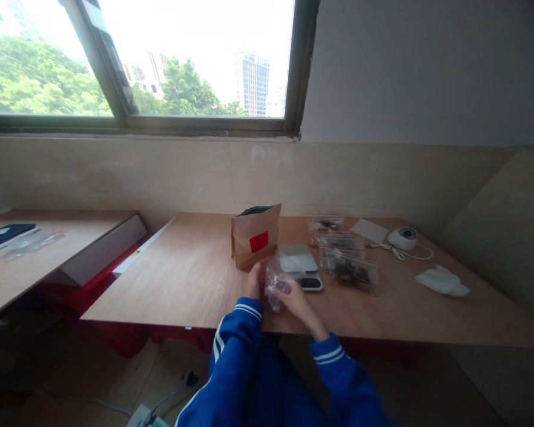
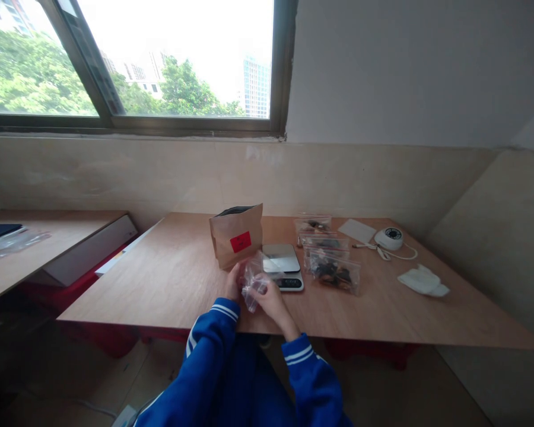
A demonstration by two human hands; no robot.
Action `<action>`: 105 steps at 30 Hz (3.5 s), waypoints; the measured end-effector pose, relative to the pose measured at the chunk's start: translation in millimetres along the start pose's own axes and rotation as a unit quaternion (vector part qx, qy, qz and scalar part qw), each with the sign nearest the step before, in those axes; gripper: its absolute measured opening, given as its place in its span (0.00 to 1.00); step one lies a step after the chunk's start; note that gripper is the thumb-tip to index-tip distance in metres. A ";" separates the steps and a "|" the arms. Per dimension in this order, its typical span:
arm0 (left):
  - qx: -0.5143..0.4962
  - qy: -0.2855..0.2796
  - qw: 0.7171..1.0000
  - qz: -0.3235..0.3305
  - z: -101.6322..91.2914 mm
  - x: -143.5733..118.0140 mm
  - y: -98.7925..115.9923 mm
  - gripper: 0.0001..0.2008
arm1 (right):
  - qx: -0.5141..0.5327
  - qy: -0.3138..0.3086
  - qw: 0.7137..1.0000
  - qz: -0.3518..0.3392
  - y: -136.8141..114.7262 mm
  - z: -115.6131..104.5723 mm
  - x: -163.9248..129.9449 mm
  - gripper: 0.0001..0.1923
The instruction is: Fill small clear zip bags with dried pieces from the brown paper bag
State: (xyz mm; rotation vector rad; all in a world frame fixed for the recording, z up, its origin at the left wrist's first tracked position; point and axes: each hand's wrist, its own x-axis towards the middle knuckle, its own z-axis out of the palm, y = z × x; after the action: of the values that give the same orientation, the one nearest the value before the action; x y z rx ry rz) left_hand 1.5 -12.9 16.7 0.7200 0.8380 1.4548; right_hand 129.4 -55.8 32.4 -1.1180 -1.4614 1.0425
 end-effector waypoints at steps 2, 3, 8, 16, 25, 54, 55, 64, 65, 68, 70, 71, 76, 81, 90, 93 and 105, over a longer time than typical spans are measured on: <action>0.031 -0.007 0.999 0.006 -0.3 -2.7 1.6 0.29 | 0.002 0.013 1.000 0.001 -1.3 -1.4 2.0 0.15; 0.045 -0.010 0.999 0.008 -0.6 -3.7 1.9 0.27 | 0.005 0.019 1.000 -0.002 -2.3 -2.1 2.9 0.15; 0.076 -0.018 0.997 0.006 -1.5 -4.1 1.7 0.20 | 0.022 0.005 1.000 0.001 -7.7 -4.0 6.5 0.16; 0.074 0.009 0.997 0.025 -0.1 -2.8 2.6 0.21 | 0.025 0.039 0.999 -0.012 -4.6 -1.0 4.2 0.14; 0.049 0.120 0.991 0.016 -12.8 12.8 -12.5 0.19 | 0.001 0.008 1.000 0.007 -19.3 -29.4 -7.7 0.10; 0.093 0.079 0.989 0.085 -10.8 10.4 -8.8 0.15 | -0.184 0.203 0.923 -0.269 -102.2 -31.8 81.7 0.15; 0.089 0.077 0.990 0.081 -9.6 9.9 -7.7 0.16 | -0.170 0.242 0.926 -0.236 -89.2 -34.5 63.5 0.15; 0.056 0.040 0.996 0.049 4.1 -8.4 6.6 0.24 | -0.075 0.402 0.913 -0.009 -13.8 -1.4 -17.6 0.41; 0.048 0.032 0.997 0.043 6.0 -13.8 7.0 0.25 | -0.047 0.410 0.911 0.013 -16.3 0.8 -17.1 0.44; 0.020 -0.003 1.000 0.011 12.0 -31.8 3.9 0.26 | 0.070 0.356 0.929 0.064 -25.0 -2.2 -17.7 0.39; 0.017 -0.018 1.000 0.003 16.1 -42.1 0.2 0.25 | 0.139 0.282 0.946 0.074 -28.5 -11.4 -21.8 0.32; 0.023 -0.025 0.999 0.000 18.4 -46.0 -1.2 0.24 | 0.159 0.260 0.950 0.075 -29.4 -17.3 -24.4 0.30; 0.116 -0.068 0.991 -0.010 35.7 -51.4 4.4 0.22 | 0.197 0.300 0.930 0.083 -29.8 -46.4 -32.3 0.31; 0.217 -0.008 0.973 0.075 56.6 -49.9 11.9 0.21 | 0.294 0.218 0.924 0.111 -31.9 -63.1 -35.4 0.40; 0.323 0.105 0.927 0.158 72.1 -66.1 19.7 0.16 | 0.245 0.190 0.948 0.066 -48.4 -73.5 -47.8 0.33; 0.283 0.097 0.943 0.142 77.0 -72.0 23.7 0.18 | 0.223 0.277 0.932 0.063 -47.8 -76.4 -45.8 0.31; 0.320 -0.089 0.936 0.111 104.8 -88.4 43.2 0.16 | 0.143 0.308 0.939 0.058 -36.7 -116.9 -59.3 0.32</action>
State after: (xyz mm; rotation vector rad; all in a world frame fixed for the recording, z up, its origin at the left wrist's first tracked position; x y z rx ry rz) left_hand 70.9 -92.6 114.2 1.4559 1.1269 1.2798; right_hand 245.5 -113.7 73.8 -1.1847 -0.7286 0.8424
